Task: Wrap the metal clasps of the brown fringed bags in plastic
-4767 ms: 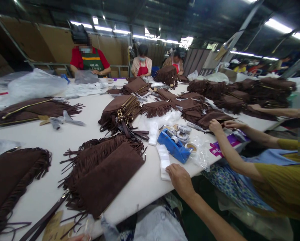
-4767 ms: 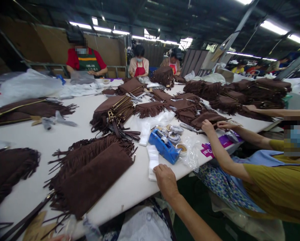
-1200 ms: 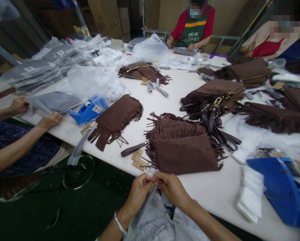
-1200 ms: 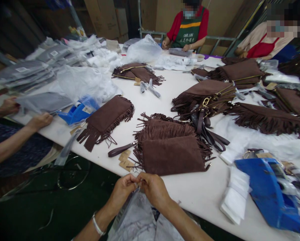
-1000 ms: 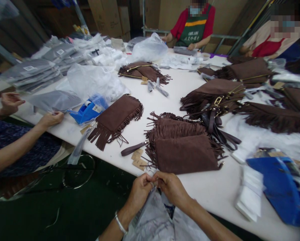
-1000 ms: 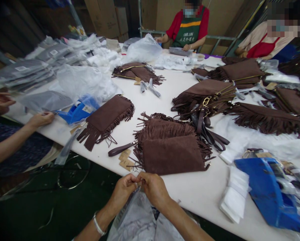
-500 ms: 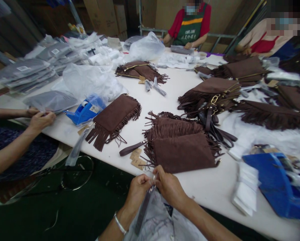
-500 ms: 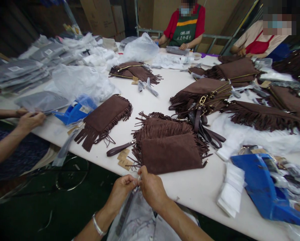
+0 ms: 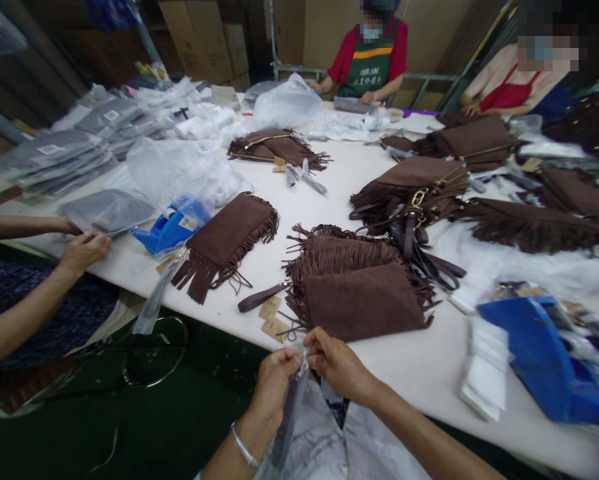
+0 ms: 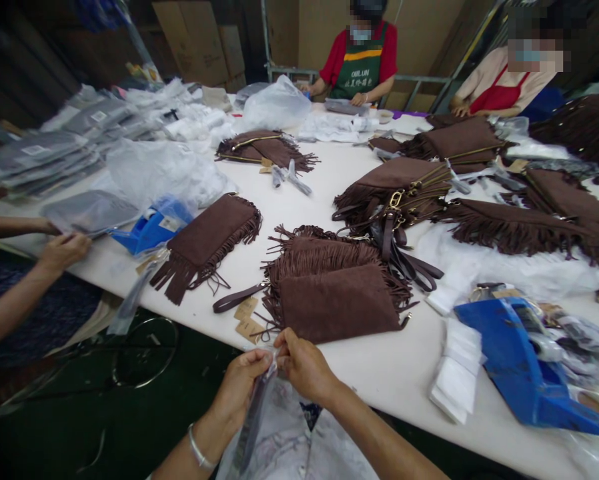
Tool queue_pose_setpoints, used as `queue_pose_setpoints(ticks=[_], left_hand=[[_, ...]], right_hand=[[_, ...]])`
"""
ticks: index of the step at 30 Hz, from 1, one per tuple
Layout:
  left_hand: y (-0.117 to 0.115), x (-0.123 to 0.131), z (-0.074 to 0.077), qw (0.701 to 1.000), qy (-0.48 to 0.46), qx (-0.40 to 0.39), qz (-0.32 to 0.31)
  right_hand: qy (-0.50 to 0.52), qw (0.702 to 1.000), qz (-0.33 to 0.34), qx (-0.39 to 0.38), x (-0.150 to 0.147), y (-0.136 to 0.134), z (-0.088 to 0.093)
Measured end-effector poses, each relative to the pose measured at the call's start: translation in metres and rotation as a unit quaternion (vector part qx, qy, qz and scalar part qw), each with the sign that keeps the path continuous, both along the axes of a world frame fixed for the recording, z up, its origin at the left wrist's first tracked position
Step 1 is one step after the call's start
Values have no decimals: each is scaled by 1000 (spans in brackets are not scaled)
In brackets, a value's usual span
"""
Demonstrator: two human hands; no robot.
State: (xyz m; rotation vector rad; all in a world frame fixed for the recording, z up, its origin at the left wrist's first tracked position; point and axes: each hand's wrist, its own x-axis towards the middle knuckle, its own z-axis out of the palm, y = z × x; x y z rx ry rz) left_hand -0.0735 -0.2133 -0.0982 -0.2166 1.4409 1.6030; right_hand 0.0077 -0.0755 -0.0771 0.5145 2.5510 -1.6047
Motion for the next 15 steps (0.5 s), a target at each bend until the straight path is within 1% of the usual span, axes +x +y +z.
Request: queue_pose_setpoints(ticks=[5, 9, 12, 15], left_hand=[[0, 3, 4, 999, -31, 18, 17], [-2, 4, 3, 1000, 8, 3, 10], [-3, 2, 4, 998, 61, -15, -5], [-4, 0, 6, 997, 72, -26, -17]], right_hand=[[-12, 997, 14, 77, 1, -6, 7], [-43, 985, 38, 163, 1, -8, 15], [-50, 966, 94, 234, 1, -3, 23], [-22, 944, 180, 277, -1, 6, 29]])
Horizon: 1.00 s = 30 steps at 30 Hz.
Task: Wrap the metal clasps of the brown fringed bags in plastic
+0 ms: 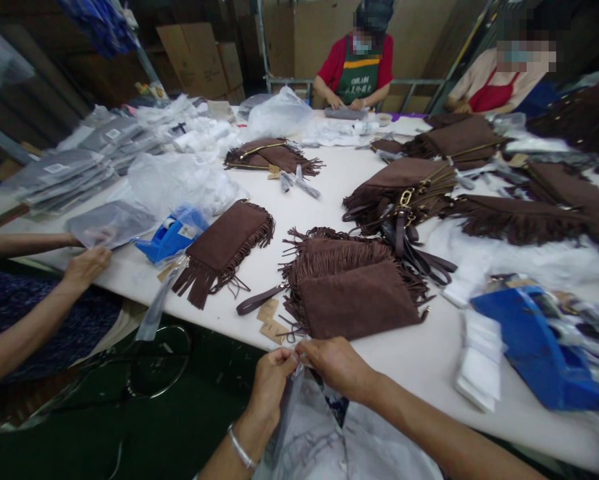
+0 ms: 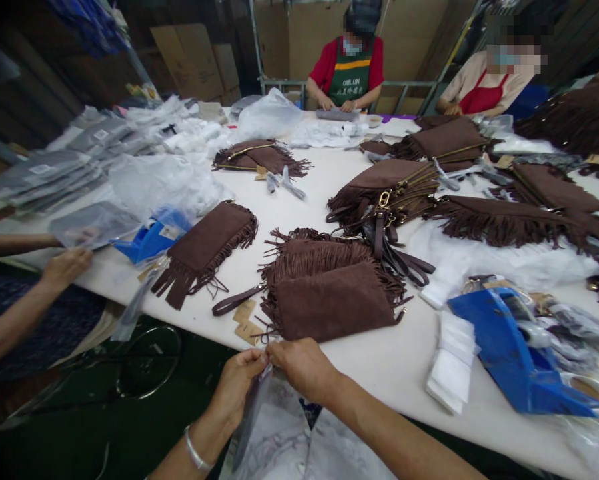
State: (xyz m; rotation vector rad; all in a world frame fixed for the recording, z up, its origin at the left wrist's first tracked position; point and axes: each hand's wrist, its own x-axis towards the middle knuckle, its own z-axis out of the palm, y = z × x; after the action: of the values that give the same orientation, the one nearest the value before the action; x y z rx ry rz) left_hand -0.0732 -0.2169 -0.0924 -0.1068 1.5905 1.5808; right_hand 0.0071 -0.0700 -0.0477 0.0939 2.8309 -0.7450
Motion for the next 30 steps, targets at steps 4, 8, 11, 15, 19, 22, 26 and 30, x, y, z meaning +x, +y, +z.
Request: queue_pose_setpoints(ticks=[4, 8, 11, 15, 19, 22, 26, 30], left_hand=[[1, 3, 3, 1000, -10, -3, 4], [4, 8, 8, 1000, -12, -5, 11], [5, 11, 9, 999, -7, -25, 19], [5, 14, 8, 998, -9, -45, 52], [9, 16, 10, 991, -86, -45, 91], [12, 16, 12, 984, -140, -65, 94], [16, 13, 15, 974, -185, -100, 89], [19, 12, 14, 967, -211, -116, 86]], right_hand=[[15, 996, 87, 18, -3, 11, 0], [38, 994, 102, -20, -3, 21, -6], [46, 993, 108, -27, -3, 24, -10], [52, 993, 108, -4, -1, 22, -14], [74, 992, 104, 5, 4, 18, -22], [92, 991, 100, 9, 8, 16, -29], [117, 988, 97, 6, 11, 15, -35], [126, 988, 91, 0, 12, 15, -39]])
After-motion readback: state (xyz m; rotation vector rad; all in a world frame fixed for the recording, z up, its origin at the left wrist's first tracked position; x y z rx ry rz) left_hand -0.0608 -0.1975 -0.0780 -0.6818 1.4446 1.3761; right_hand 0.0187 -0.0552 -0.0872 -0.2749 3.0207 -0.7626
